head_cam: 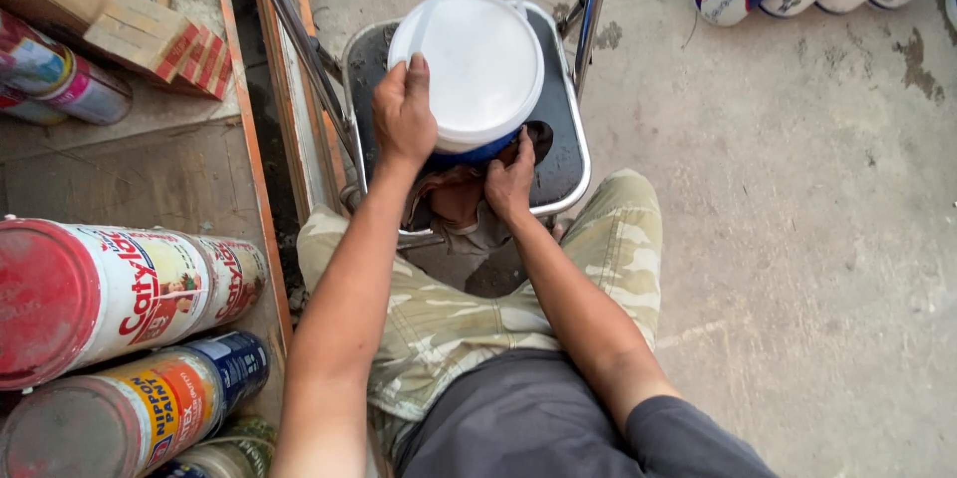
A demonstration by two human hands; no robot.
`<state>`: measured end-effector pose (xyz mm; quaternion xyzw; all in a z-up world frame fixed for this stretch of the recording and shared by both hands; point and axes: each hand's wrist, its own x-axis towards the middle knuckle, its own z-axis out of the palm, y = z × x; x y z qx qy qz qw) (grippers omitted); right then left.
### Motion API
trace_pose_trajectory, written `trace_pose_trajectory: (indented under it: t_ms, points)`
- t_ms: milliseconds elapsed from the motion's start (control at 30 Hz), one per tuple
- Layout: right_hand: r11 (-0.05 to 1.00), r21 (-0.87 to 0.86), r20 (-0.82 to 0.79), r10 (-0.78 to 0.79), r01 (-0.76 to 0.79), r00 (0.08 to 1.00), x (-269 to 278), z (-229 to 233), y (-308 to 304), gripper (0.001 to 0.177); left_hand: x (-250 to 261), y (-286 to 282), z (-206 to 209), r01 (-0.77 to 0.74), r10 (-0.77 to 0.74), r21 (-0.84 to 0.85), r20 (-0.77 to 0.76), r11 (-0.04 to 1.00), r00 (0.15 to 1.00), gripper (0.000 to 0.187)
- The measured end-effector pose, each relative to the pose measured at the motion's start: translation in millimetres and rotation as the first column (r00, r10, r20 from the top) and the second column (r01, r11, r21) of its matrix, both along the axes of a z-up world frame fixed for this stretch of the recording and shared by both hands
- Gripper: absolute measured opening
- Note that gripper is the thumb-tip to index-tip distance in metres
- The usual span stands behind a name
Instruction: The person wipes the exterior and rim of a white plastic paint bucket with a cloth, then places the bucket onto a wooden shelf alongside other buckets.
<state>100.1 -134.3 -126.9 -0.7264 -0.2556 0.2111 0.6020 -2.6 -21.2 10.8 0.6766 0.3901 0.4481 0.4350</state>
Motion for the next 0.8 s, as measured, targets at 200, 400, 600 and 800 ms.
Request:
trace_pose_trajectory:
  t_ms: [200, 400, 600, 800]
  points:
    - [0.992, 0.125, 0.255, -0.039, 0.007, 0.966, 32, 17, -3, 0.068, 24, -56, 25, 0.067, -0.072, -0.244, -0.012, 0.968, 0.997, 0.042]
    - [0.944, 0.33, 0.501, -0.148, -0.03, 0.852, -17, 42, -23, 0.069, -8, 20, 27, 0.059, 0.004, 0.243, -0.25, 0.968, 0.968, 0.046]
    - [0.962, 0.271, 0.563, -0.181, 0.027, 0.806, -47, 28, -26, 0.073, -29, 56, -10, -0.084, 0.046, -0.073, -0.413, 0.994, 0.91, 0.039]
    - [0.951, 0.262, 0.488, 0.015, -0.163, 0.873, -40, 24, -30, 0.082, -14, 79, -45, -0.186, 0.121, -0.341, -0.203, 0.922, 0.972, 0.03]
